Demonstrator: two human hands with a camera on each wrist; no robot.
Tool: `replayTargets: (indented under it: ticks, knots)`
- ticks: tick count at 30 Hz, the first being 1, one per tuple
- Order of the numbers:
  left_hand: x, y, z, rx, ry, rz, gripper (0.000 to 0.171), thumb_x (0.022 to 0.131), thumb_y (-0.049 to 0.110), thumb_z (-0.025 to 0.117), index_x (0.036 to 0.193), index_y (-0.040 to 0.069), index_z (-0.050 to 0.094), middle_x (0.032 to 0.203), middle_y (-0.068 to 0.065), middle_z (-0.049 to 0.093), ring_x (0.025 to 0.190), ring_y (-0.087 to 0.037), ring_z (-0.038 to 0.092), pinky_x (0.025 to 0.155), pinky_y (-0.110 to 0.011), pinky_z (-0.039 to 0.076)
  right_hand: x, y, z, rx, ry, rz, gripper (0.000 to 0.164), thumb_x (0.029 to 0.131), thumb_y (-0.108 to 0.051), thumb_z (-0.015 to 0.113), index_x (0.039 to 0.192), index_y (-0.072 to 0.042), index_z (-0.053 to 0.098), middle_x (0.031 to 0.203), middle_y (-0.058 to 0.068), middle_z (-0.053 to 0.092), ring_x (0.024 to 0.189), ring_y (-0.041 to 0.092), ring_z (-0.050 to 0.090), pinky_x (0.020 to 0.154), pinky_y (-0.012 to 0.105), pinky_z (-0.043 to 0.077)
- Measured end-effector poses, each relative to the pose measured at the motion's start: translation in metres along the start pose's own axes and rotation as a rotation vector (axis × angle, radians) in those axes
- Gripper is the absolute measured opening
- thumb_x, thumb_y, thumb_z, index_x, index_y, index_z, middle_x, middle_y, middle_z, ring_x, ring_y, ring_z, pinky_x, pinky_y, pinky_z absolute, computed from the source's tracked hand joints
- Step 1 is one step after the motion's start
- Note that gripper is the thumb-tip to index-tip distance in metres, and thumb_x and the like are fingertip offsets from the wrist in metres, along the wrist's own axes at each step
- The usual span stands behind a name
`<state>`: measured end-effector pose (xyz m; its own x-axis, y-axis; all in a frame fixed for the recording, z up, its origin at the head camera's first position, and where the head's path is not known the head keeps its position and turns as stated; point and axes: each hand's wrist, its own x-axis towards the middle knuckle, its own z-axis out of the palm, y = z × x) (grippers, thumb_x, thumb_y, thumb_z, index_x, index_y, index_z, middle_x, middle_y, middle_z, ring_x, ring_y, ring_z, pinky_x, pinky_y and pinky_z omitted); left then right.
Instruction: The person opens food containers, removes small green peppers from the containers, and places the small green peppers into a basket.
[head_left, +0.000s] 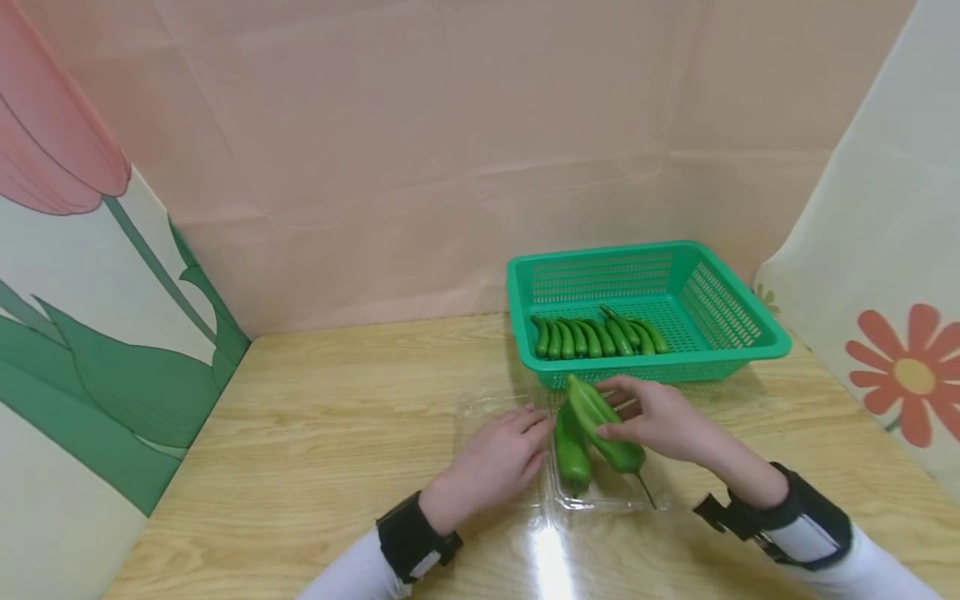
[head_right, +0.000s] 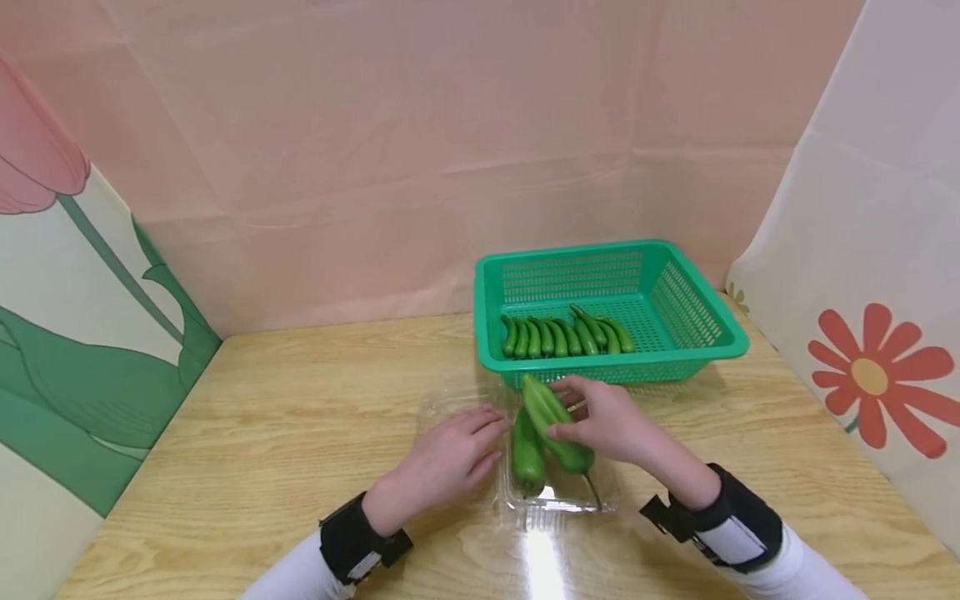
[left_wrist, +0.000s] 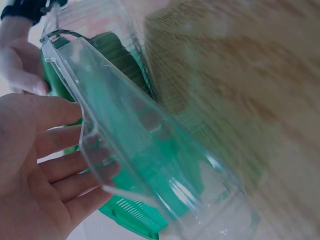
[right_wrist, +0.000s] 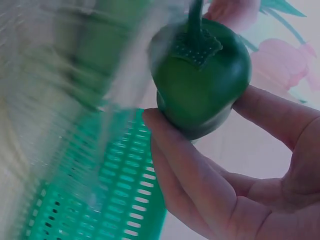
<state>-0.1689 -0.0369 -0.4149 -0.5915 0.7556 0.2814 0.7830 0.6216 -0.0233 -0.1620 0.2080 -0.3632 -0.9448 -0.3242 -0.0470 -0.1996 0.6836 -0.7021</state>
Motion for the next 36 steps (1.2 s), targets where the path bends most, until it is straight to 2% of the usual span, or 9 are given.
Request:
replayTargets:
  ticks: [8,16,24,36]
  knots:
    - [0.001,0.000,0.000,0.011,0.004,0.003,0.043,0.094,0.031,0.056,0.130,0.008,0.055,0.132,-0.010,0.058,0.126,-0.026,0.052,0.109,-0.035,0.042,-0.007,-0.013,-0.012,-0.061,0.016,-0.068,0.066,0.078,-0.031,0.076,0.130,0.002,0.050,0.111,0.020,0.065,0.094,0.033,0.066,0.068,0.036,0.061]
    - [0.000,-0.001,0.000,0.021,0.011,0.010,0.043,0.093,0.031,0.058,0.130,0.008,0.056,0.132,-0.010,0.058,0.126,-0.025,0.052,0.108,-0.035,0.042,-0.003,-0.020,-0.026,-0.146,0.054,-0.073,0.067,0.079,-0.035,0.076,0.131,-0.003,0.050,0.111,0.019,0.065,0.096,0.034,0.066,0.071,0.041,0.060]
    - [0.000,0.000,-0.001,0.020,-0.004,0.001,0.044,0.094,0.032,0.056,0.131,0.009,0.054,0.134,-0.009,0.057,0.128,-0.025,0.051,0.110,-0.034,0.040,0.013,-0.014,-0.046,-0.191,0.041,-0.027,0.066,0.080,-0.038,0.074,0.131,-0.004,0.048,0.113,0.022,0.062,0.099,0.037,0.064,0.070,0.044,0.059]
    - [-0.001,0.000,0.001,0.016,-0.008,-0.005,0.044,0.094,0.032,0.056,0.132,0.009,0.054,0.134,-0.009,0.056,0.128,-0.024,0.050,0.110,-0.034,0.040,0.040,-0.019,-0.087,-0.300,0.085,0.017,0.068,0.080,-0.039,0.074,0.130,-0.003,0.046,0.115,0.025,0.062,0.100,0.037,0.065,0.077,0.049,0.056]
